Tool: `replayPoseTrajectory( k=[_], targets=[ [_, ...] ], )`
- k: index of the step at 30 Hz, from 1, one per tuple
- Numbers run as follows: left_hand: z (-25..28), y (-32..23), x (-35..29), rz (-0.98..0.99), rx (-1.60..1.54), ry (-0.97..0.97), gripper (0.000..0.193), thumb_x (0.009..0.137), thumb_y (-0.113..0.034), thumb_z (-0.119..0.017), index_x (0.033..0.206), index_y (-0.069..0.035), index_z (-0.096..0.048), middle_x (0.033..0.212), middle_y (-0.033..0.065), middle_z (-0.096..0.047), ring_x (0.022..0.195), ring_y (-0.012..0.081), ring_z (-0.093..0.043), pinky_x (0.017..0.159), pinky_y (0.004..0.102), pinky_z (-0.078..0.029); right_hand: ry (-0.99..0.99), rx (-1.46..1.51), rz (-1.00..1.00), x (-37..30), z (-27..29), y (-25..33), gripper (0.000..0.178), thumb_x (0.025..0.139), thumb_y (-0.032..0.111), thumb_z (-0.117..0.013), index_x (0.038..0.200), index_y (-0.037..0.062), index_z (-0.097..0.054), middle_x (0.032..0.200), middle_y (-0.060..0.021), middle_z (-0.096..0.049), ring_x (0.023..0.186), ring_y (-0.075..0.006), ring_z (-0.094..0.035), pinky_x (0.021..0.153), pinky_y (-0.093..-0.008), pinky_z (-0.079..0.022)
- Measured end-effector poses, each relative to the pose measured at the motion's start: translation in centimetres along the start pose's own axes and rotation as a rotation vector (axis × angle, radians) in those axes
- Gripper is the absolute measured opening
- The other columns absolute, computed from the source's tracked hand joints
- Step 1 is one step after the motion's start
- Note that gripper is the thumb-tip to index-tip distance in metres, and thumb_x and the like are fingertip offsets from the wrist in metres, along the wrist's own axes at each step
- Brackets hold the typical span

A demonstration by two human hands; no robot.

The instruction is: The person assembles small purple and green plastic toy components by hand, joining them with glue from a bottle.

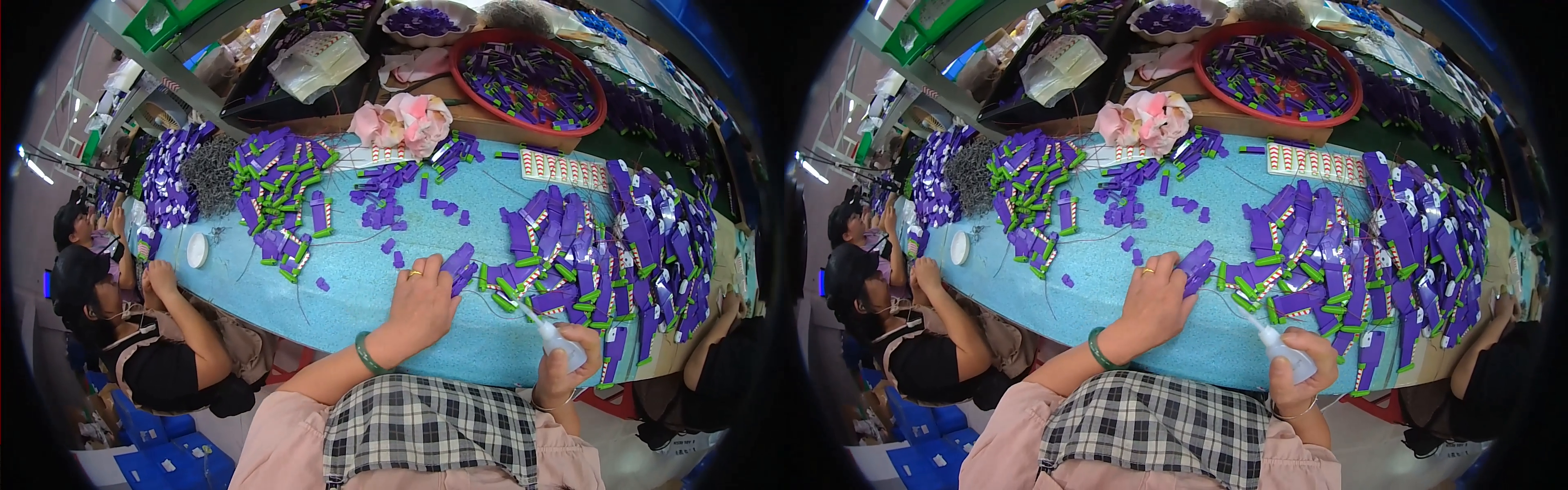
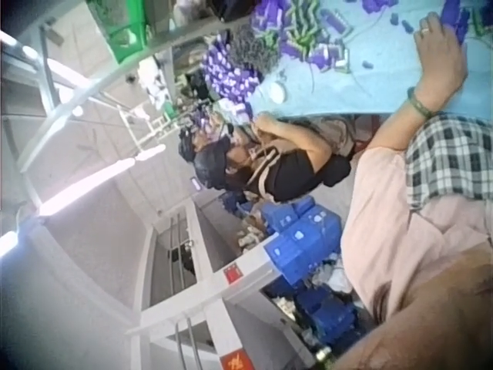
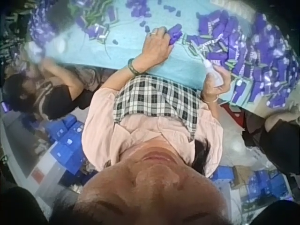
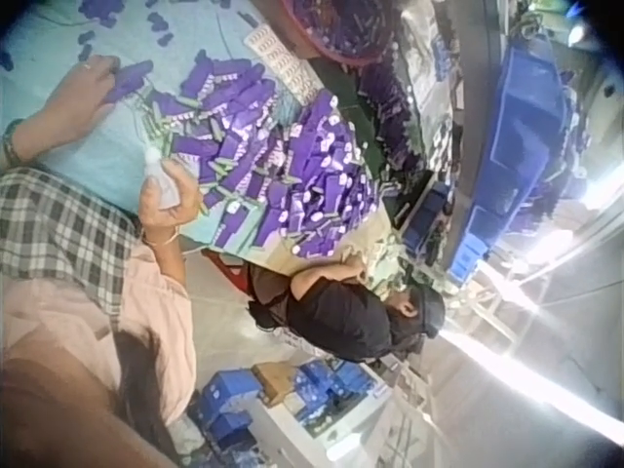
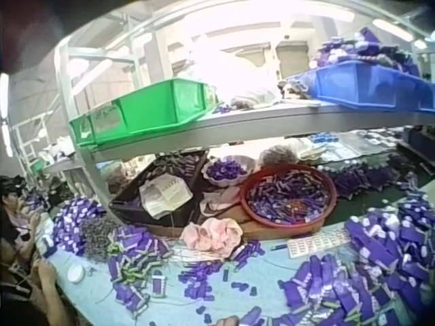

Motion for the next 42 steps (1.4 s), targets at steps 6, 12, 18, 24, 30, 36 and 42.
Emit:
replayPoseTrajectory(
  k=[6,12,18,24,30,36,42],
  targets=[
    [0.0,0.8,0.6,0.062,-0.048,0.032,0.043,0.067,-0.009,-0.069,0.102,0.002,-0.048,0.101,0.0162,-0.047,0.094,0.0326,-0.046,0.079,0.0420,-0.038,0.100,-0.036,-0.053,0.0,0.0,0.3,0.037,0.077,0.033,-0.065,0.089,0.0004,-0.055,0.083,-0.0091,-0.056,0.071,-0.0160,-0.055,0.064,-0.0262,-0.044],
    [-0.6,2.4,0.0,0.043,-0.288,-0.057,0.045,0.070,-0.002,-0.066,0.109,0.001,-0.043,0.099,0.0182,-0.045,0.089,0.0354,-0.048,0.077,0.0419,-0.040,0.292,-0.006,-0.003,0.8,-1.8,0.7,0.031,0.074,0.024,-0.066,0.092,0.0002,-0.056,0.085,-0.0114,-0.059,0.071,-0.0176,-0.057,0.064,-0.0272,-0.045],
    [1.1,3.2,-1.2,0.126,-0.652,-0.112,0.033,0.080,-0.002,-0.059,0.108,0.001,-0.042,0.099,0.0161,-0.053,0.082,0.0280,-0.057,0.068,0.0349,-0.048,0.345,-0.066,0.104,2.4,-4.6,1.6,0.024,0.067,0.012,-0.067,0.088,0.0031,-0.061,0.075,-0.0107,-0.064,0.060,-0.0228,-0.061,0.055,-0.0302,-0.047],
    [1.8,4.4,-2.2,0.321,-1.703,0.351,0.036,0.089,-0.012,-0.053,0.119,-0.003,-0.037,0.103,0.0070,-0.055,0.085,0.0117,-0.056,0.065,0.0251,-0.050,0.381,-0.145,0.068,2.8,-7.2,2.3,0.023,0.067,0.010,-0.067,0.088,0.0022,-0.061,0.076,-0.0112,-0.064,0.061,-0.0214,-0.062,0.056,-0.0284,-0.048],
    [1.7,5.4,-2.6,0.377,-1.790,0.368,0.046,0.090,-0.013,-0.052,0.130,-0.010,-0.030,0.107,0.0088,-0.054,0.085,0.0127,-0.056,0.063,0.0261,-0.050,0.439,-0.250,0.133,3.3,-9.5,2.9,0.024,0.068,0.009,-0.066,0.090,0.0011,-0.060,0.077,-0.0112,-0.064,0.060,-0.0201,-0.062,0.053,-0.0272,-0.047],
    [2.0,6.1,-2.7,0.328,-1.792,0.398,0.046,0.089,-0.011,-0.053,0.129,-0.010,-0.030,0.106,0.0089,-0.053,0.084,0.0126,-0.056,0.061,0.0255,-0.049,0.397,-0.144,0.114,3.3,-10.8,2.9,0.022,0.069,0.009,-0.065,0.089,0.0010,-0.060,0.074,-0.0109,-0.064,0.058,-0.0197,-0.061,0.052,-0.0267,-0.046],
    [2.1,6.6,-2.6,0.304,-1.751,0.299,0.041,0.089,-0.010,-0.051,0.125,-0.008,-0.032,0.104,0.0085,-0.053,0.079,0.0127,-0.057,0.059,0.0254,-0.049,0.446,-0.235,0.084,3.4,-11.5,2.9,0.020,0.069,0.007,-0.065,0.088,0.0012,-0.060,0.070,-0.0096,-0.063,0.054,-0.0167,-0.059,0.048,-0.0259,-0.043]
  ],
)
Point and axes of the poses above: each hand's wrist, its own x-axis towards the middle knuckle, its own z-axis out of the back of the hand, y = z × x, the point moved 1 cm from there along x, towards the middle knuckle
